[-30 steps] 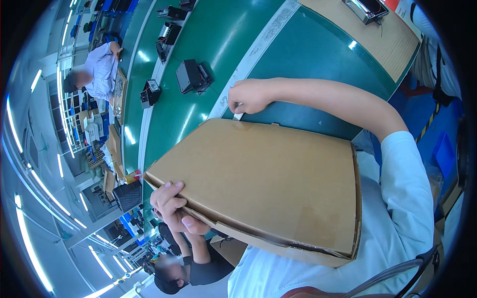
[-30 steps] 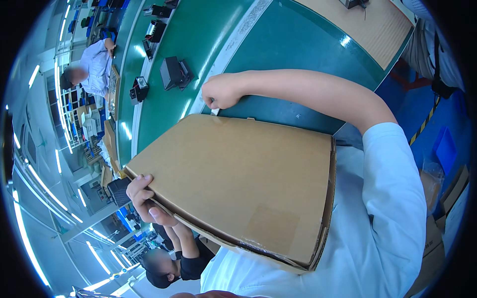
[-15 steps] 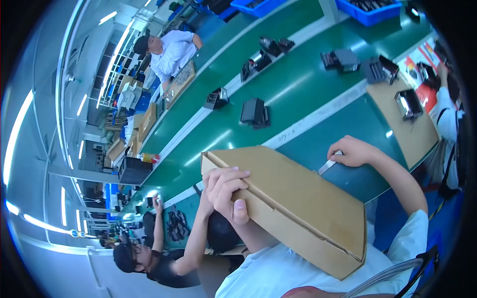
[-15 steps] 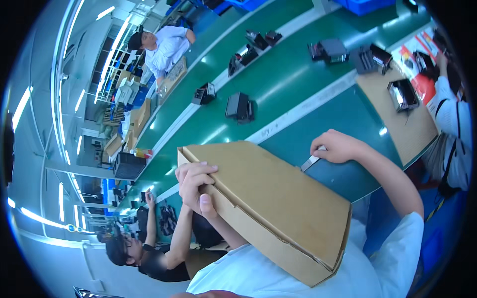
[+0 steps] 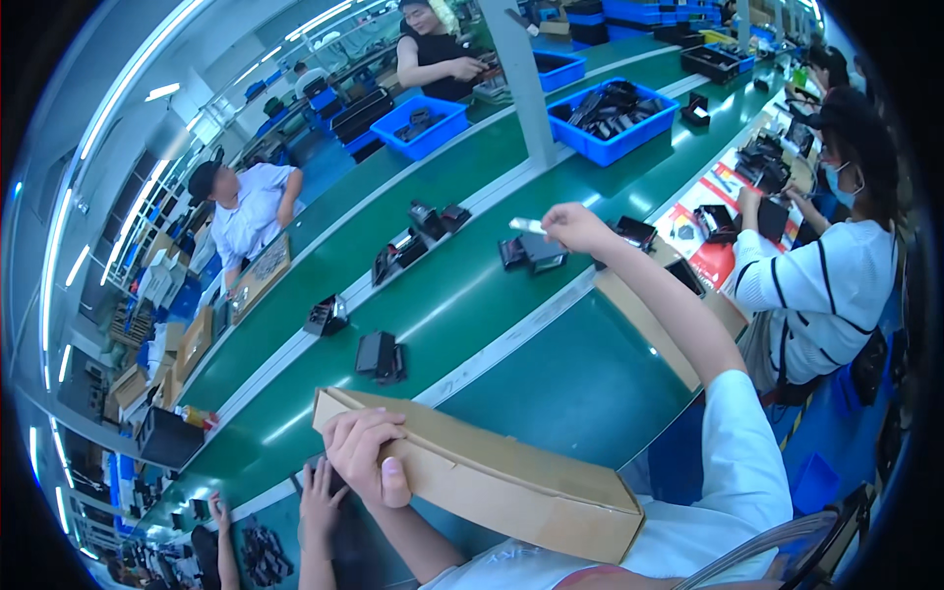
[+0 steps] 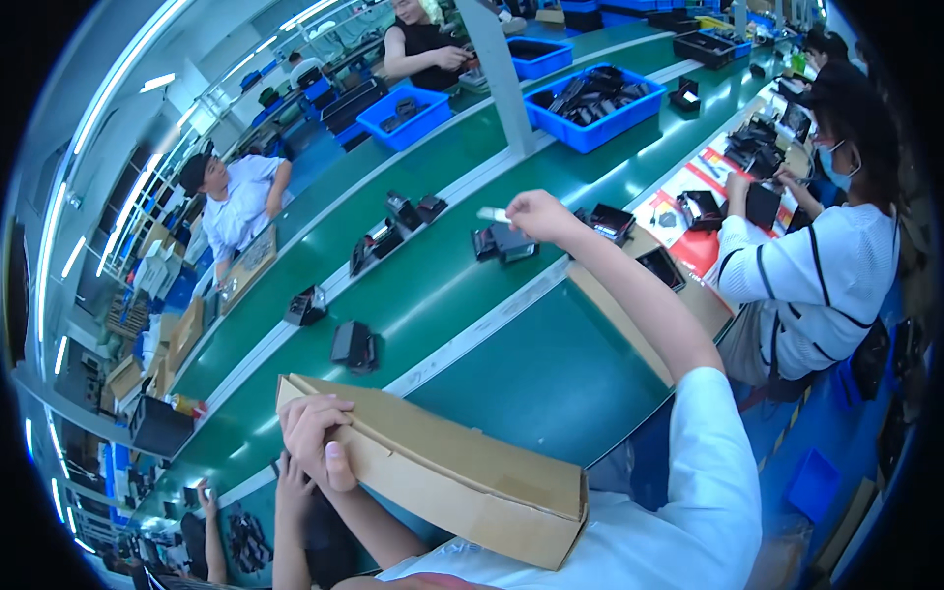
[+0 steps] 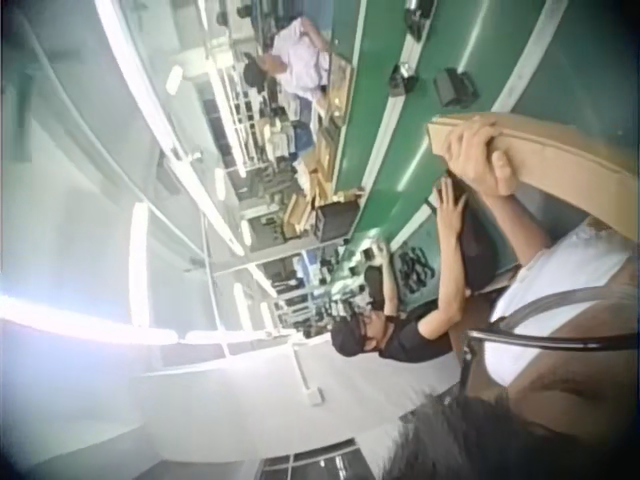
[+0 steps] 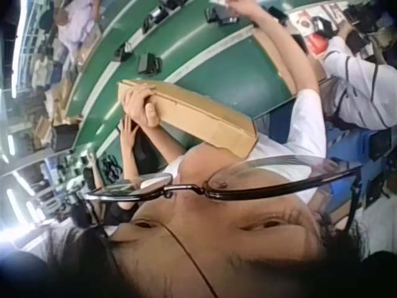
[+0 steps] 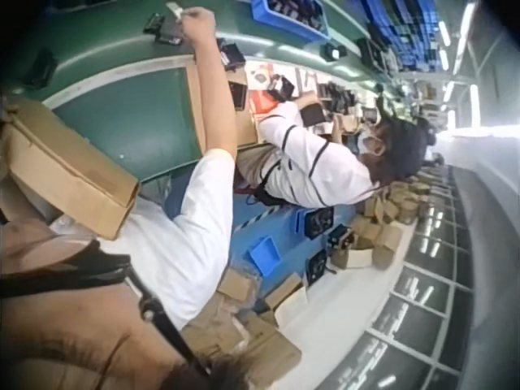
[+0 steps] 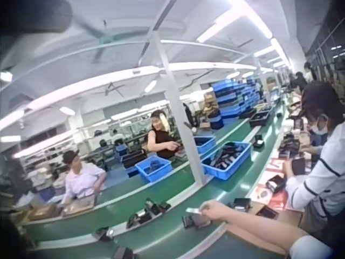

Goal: Assemble and label electronic components on a factory production line.

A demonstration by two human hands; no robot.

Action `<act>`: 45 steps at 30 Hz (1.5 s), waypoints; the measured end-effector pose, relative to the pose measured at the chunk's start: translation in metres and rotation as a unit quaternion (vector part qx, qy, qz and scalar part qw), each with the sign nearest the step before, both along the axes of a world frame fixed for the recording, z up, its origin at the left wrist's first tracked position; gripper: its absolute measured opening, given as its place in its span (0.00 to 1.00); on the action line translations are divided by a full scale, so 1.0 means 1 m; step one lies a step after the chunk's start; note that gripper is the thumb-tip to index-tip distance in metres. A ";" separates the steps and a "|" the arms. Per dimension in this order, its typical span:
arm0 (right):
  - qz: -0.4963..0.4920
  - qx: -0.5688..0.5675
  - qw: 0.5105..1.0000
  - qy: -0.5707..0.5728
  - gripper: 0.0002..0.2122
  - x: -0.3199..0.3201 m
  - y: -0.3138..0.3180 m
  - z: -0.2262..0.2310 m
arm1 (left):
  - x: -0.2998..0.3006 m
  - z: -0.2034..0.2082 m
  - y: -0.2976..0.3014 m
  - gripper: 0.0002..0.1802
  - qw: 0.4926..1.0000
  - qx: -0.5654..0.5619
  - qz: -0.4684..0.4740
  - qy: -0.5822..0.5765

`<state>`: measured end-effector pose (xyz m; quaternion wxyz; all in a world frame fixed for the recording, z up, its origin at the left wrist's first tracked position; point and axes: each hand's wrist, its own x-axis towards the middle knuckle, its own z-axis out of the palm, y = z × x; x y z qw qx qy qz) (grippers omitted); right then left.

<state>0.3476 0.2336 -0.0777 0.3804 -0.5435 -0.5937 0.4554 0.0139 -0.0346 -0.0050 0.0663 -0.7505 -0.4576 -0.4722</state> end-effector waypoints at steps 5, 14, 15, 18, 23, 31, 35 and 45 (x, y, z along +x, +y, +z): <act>-0.065 0.224 0.942 -0.242 0.14 0.015 0.095 0.013 | 0.009 0.000 0.012 0.25 1.000 0.007 -0.005 0.004; -0.064 0.279 0.853 -0.436 0.21 0.027 0.202 0.053 | 0.022 0.000 0.022 0.25 1.000 0.016 0.006 -0.013; -0.057 0.270 0.843 -0.462 0.21 0.025 0.206 0.058 | 0.022 -0.001 0.023 0.25 1.000 0.020 0.008 -0.015; -0.043 0.254 0.840 -0.478 0.22 0.022 0.212 0.064 | 0.024 0.000 0.027 0.25 1.000 0.017 0.011 -0.021; -0.053 0.222 0.847 -0.481 0.21 0.010 0.224 0.059 | 0.024 0.002 0.026 0.25 0.999 0.018 0.022 -0.019; -0.134 0.189 0.856 -0.462 0.16 0.053 0.241 0.046 | 0.032 0.000 0.037 0.24 1.000 0.019 -0.002 -0.018; -0.093 0.231 0.873 -0.418 0.18 0.013 0.219 0.040 | 0.017 0.002 0.021 0.22 1.000 0.026 -0.008 -0.001; 0.146 0.287 0.946 0.046 0.10 0.024 -0.096 0.148 | 0.010 -0.005 0.043 0.24 0.990 0.113 -0.082 0.017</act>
